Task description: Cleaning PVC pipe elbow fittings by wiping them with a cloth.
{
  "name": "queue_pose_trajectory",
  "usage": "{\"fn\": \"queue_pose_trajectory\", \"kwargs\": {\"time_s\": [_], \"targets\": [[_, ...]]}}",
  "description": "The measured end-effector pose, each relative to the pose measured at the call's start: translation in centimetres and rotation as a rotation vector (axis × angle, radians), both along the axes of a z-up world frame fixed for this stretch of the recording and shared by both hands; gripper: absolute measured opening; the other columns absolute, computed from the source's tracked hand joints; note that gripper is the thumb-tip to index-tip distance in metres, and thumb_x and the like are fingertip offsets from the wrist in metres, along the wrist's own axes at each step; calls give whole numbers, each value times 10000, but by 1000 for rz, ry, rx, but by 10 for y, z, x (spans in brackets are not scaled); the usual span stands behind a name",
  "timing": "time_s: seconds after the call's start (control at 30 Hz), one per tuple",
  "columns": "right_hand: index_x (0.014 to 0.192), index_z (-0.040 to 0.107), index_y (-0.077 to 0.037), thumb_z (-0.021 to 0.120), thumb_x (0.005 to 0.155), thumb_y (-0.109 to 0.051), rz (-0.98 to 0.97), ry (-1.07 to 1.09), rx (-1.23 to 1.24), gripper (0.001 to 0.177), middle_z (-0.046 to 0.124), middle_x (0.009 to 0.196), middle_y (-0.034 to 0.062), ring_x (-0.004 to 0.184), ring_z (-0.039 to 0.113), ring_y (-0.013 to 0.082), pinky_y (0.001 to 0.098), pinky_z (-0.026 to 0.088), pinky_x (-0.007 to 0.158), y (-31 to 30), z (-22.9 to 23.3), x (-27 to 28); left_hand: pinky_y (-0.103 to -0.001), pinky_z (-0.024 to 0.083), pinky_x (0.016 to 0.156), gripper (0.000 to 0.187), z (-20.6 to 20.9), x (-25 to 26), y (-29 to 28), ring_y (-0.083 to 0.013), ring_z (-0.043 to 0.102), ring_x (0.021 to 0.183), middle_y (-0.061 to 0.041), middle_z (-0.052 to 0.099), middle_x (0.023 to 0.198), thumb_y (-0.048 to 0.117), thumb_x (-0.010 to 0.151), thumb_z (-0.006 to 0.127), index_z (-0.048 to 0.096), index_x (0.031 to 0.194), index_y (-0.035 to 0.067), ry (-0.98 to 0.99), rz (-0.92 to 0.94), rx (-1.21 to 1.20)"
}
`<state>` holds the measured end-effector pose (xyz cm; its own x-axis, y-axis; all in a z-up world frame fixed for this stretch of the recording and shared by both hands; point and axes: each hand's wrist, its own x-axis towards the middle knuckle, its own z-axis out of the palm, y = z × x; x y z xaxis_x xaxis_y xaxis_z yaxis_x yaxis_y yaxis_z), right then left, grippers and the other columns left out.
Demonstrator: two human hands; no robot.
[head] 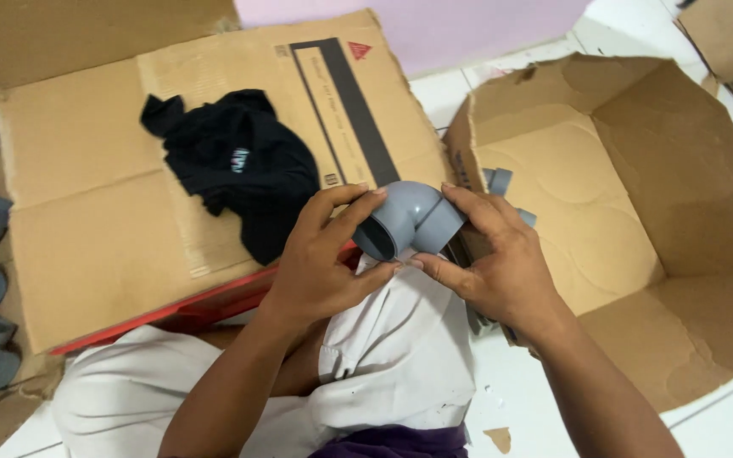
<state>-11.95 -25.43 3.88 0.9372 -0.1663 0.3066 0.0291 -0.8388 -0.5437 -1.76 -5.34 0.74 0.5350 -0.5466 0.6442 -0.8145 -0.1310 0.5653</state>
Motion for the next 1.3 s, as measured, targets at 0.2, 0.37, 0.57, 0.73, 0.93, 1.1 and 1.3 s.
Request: {"fn": "queue_pose_trajectory", "kwargs": {"time_s": [0.2, 0.37, 0.57, 0.73, 0.93, 1.1, 1.3], "targets": [[1316, 567, -170, 845, 654, -398, -103, 48, 52, 753, 622, 1202, 76, 1057, 634, 192, 334, 498, 923, -33, 14, -36, -397, 506, 1019, 670, 7, -14, -45, -273, 570, 1156, -148, 518, 1233, 328, 764, 858, 558, 1283, 28, 22, -144, 11], [1284, 587, -144, 857, 627, -437, -134, -15, 50, 768, 644, 1149, 65, 884, 646, 162, 299, 540, 840, -73, 1, -52, -375, 538, 953, 695, 7, -19, -88, -275, 572, 1118, -154, 529, 1208, 319, 749, 879, 542, 1275, 15, 21, -216, 20], [1265, 621, -136, 871, 634, -367, -189, 12, 76, 717, 640, 1143, 77, 962, 647, 177, 295, 504, 893, -119, 8, -50, -357, 514, 973, 705, 8, -12, -131, -270, 563, 1193, -140, 498, 1281, 293, 768, 872, 518, 1334, 66, 126, -320, 90], [1242, 626, -122, 870, 642, -295, -211, 22, 67, 670, 617, 1175, 86, 1002, 651, 189, 301, 531, 838, -159, 0, -53, -372, 492, 1058, 681, 10, -4, -160, -273, 539, 1261, -133, 472, 1343, 296, 823, 815, 480, 1393, 132, 207, -441, 227], [1177, 567, -162, 812, 585, -266, -215, 294, 112, 649, 584, 1122, 40, 997, 607, 221, 339, 467, 837, -198, -35, -54, -363, 516, 849, 558, 2, -2, -194, -261, 603, 1094, -132, 509, 1280, 297, 850, 747, 542, 1333, 106, 221, -521, 422], [1124, 558, -185, 843, 548, -290, -176, 542, 153, 651, 590, 1133, 18, 910, 618, 217, 354, 482, 797, -211, -76, -62, -508, 463, 750, 505, -21, -15, -219, -294, 577, 1002, -95, 559, 1124, 377, 797, 678, 597, 1234, 137, -35, -582, 832], [1101, 498, -137, 861, 550, -216, -67, 692, 120, 664, 562, 1129, 125, 975, 662, 424, 516, 577, 805, -218, -121, -71, -484, 425, 766, 508, -37, -42, -245, -360, 680, 889, -149, 696, 980, 416, 809, 483, 675, 1182, 130, -1, -720, 1222]]}}
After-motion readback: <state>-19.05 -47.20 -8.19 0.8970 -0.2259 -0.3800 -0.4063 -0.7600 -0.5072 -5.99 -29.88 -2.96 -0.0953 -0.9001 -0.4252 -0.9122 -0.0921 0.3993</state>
